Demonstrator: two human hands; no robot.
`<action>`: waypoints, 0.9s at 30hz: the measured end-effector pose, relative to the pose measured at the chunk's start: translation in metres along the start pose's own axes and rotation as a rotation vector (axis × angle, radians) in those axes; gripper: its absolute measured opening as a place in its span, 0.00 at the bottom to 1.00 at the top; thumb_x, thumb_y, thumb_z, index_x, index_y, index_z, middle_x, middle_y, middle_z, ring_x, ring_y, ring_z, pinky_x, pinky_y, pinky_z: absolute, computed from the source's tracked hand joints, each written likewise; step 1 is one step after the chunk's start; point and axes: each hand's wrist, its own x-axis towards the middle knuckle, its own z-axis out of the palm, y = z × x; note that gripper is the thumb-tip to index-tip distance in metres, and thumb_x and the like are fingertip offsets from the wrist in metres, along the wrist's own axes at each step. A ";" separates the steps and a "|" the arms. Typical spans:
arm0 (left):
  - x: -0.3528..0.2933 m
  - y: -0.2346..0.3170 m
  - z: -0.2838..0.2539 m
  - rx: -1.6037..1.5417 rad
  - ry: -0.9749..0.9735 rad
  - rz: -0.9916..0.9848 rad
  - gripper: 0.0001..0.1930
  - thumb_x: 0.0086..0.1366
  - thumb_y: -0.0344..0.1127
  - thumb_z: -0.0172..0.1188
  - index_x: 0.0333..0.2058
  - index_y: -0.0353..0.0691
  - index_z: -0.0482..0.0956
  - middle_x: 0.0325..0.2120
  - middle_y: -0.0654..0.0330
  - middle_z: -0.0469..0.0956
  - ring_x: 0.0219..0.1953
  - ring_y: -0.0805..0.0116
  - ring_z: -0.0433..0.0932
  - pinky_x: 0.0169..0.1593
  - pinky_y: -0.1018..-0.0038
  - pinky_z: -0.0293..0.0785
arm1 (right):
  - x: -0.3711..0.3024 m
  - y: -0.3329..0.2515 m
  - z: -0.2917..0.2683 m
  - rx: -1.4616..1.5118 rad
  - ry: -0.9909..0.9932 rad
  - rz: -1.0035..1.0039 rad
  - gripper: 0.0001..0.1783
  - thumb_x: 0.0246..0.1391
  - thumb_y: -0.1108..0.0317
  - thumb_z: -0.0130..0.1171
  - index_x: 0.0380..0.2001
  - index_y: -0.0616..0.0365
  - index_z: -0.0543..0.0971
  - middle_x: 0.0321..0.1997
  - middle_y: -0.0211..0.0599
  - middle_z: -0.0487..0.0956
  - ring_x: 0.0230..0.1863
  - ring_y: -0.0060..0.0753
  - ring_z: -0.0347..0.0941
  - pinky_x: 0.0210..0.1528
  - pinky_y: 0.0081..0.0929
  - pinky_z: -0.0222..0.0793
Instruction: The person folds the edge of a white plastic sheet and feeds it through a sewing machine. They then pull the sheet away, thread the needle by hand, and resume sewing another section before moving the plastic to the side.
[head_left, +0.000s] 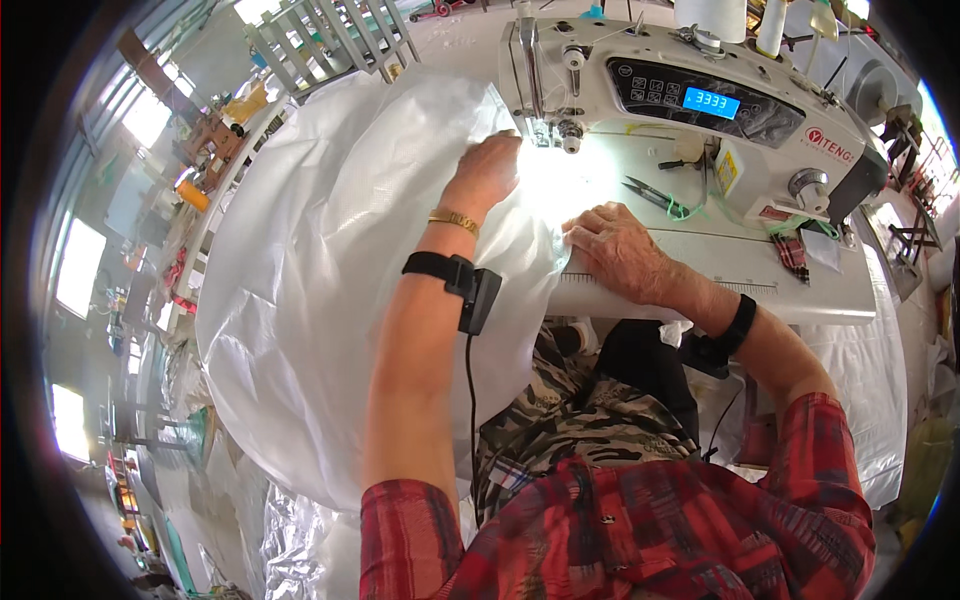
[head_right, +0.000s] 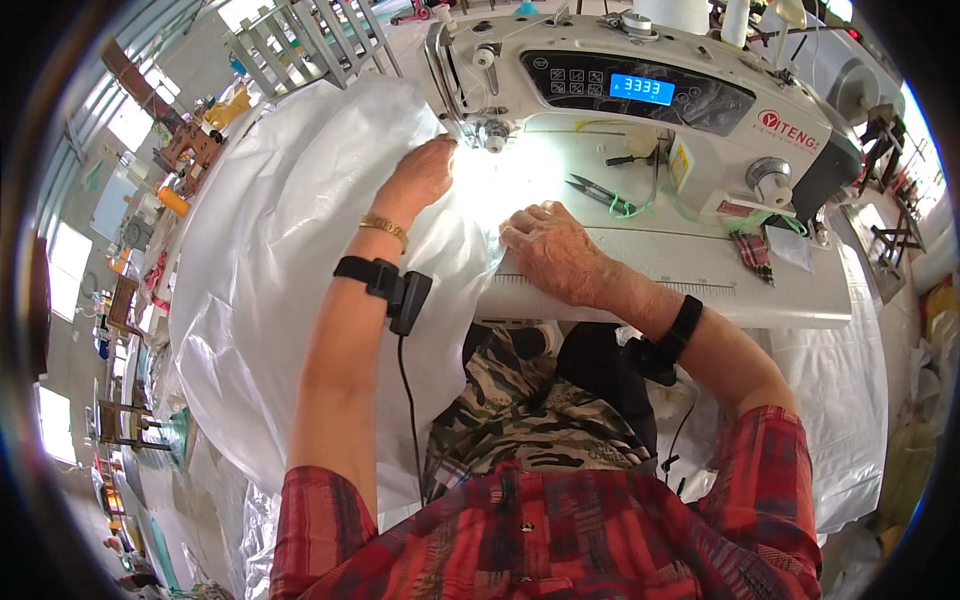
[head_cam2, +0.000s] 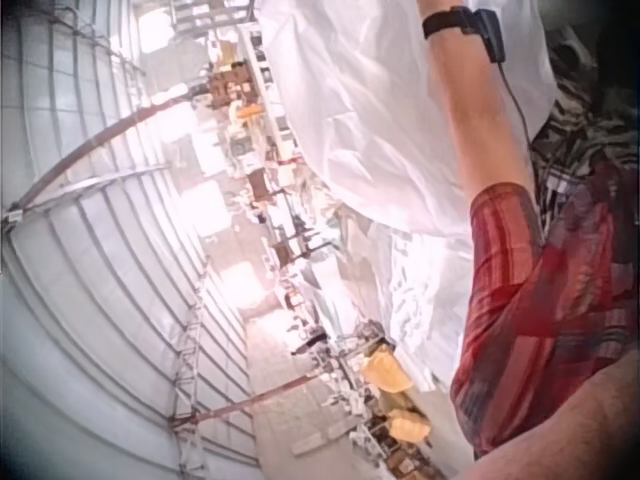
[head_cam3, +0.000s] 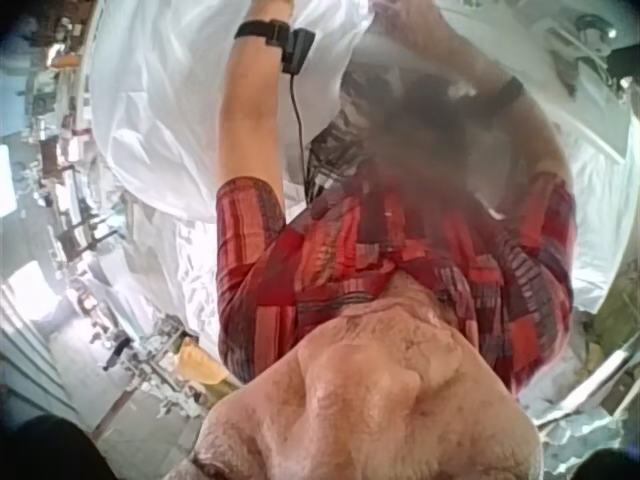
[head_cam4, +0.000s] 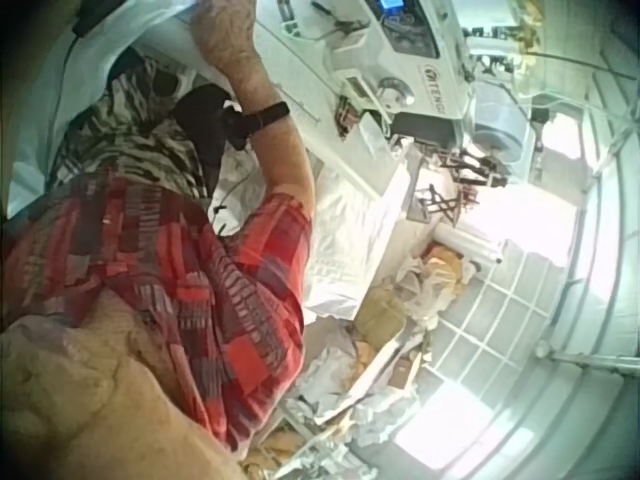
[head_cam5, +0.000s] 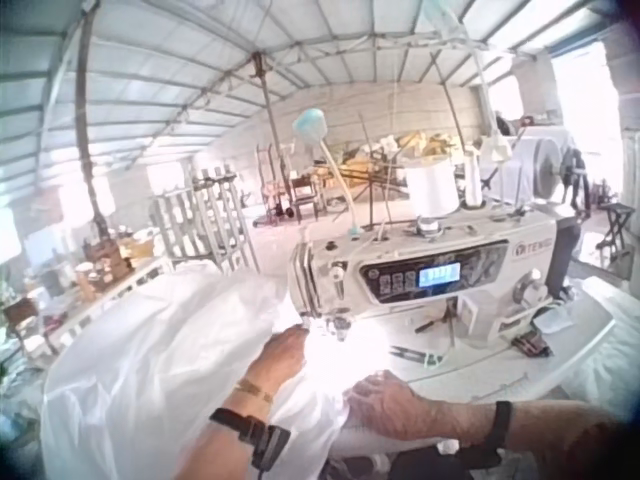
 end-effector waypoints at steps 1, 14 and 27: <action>-0.002 -0.007 0.013 0.003 -0.002 -0.003 0.11 0.54 0.24 0.47 0.35 0.32 0.75 0.41 0.46 0.76 0.47 0.48 0.75 0.50 0.59 0.72 | 0.000 -0.002 -0.001 -0.014 0.006 0.008 0.08 0.53 0.69 0.56 0.36 0.59 0.77 0.43 0.33 0.78 0.49 0.33 0.72 0.55 0.37 0.61; -0.014 0.025 0.025 -0.377 -0.136 -0.263 0.31 0.53 0.34 0.57 0.56 0.29 0.64 0.52 0.38 0.69 0.58 0.46 0.67 0.62 0.64 0.62 | -0.021 -0.013 -0.019 0.033 0.055 -0.137 0.12 0.46 0.71 0.56 0.37 0.58 0.76 0.42 0.36 0.75 0.48 0.36 0.71 0.56 0.38 0.59; -0.011 0.000 0.027 -0.538 -0.207 -0.296 0.49 0.49 0.36 0.65 0.65 0.28 0.46 0.61 0.39 0.58 0.65 0.52 0.58 0.67 0.68 0.54 | -0.002 -0.024 -0.006 0.111 0.101 -0.210 0.06 0.45 0.71 0.57 0.29 0.58 0.74 0.36 0.39 0.71 0.50 0.39 0.71 0.62 0.44 0.58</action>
